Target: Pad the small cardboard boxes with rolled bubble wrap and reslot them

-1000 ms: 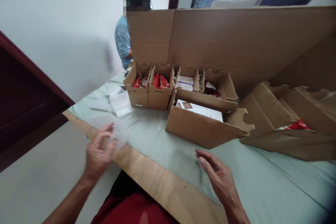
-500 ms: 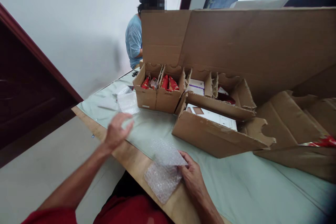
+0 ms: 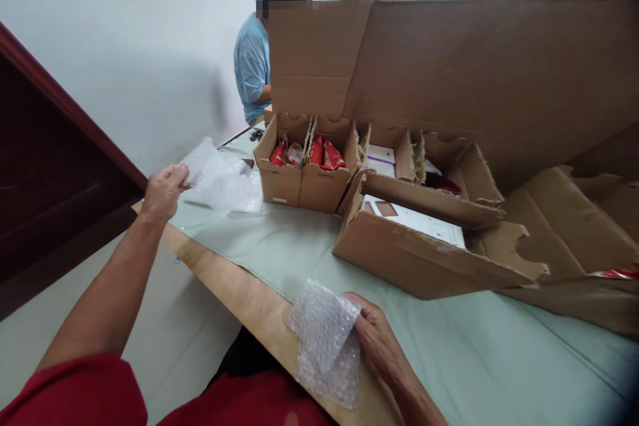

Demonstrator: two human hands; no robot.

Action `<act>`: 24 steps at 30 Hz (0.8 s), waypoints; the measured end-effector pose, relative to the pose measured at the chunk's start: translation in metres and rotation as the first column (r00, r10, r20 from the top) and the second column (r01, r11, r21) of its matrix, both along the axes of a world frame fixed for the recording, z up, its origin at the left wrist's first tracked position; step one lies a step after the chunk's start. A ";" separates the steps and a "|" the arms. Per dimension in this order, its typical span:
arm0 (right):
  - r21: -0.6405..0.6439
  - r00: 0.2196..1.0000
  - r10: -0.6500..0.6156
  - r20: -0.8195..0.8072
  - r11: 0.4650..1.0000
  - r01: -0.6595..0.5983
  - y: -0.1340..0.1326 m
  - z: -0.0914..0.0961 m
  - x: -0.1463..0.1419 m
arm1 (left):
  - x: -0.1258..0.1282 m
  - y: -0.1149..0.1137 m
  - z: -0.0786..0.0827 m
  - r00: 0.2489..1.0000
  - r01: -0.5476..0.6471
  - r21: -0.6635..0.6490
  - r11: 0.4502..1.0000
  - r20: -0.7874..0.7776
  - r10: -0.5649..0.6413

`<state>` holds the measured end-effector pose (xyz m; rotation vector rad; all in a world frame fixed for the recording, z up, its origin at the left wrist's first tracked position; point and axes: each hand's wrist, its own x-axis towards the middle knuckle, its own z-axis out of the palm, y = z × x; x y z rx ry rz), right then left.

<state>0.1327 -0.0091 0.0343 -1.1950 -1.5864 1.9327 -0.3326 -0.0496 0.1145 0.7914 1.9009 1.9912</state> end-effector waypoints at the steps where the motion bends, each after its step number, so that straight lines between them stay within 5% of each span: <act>1: 0.014 0.999 0.047 0.016 0.999 -0.047 0.003 0.004 -0.004 | -0.002 -0.011 0.000 0.999 -0.013 0.029 1.000 0.035 0.012; 7: 0.061 0.968 0.248 0.036 0.966 -0.250 0.015 0.020 -0.052 | 0.001 -0.051 -0.011 0.982 -0.004 0.104 0.995 0.188 -0.016; 12: -0.050 0.961 0.269 -0.064 0.961 -0.272 0.029 0.025 -0.097 | 0.037 -0.053 -0.029 0.930 0.251 -0.020 0.968 0.280 -0.236; 17: -0.028 0.924 0.365 -0.114 0.929 -0.370 0.055 0.038 -0.141 | 0.093 -0.024 -0.060 0.815 0.568 -0.249 0.784 0.303 -0.494; 20: 0.186 0.933 0.360 -0.022 0.918 -0.350 0.071 0.039 -0.159 | 0.111 -0.009 -0.066 0.730 0.681 -0.363 0.636 0.275 -0.625; 22: 0.406 0.924 0.357 0.134 0.831 -0.380 0.078 0.034 -0.164 | 0.111 -0.005 -0.063 0.656 0.735 -0.433 0.522 0.260 -0.708; 24: 0.496 0.872 0.397 0.286 0.717 -0.489 0.080 0.025 -0.165 | 0.098 -0.002 -0.054 0.599 0.751 -0.498 0.433 0.239 -0.764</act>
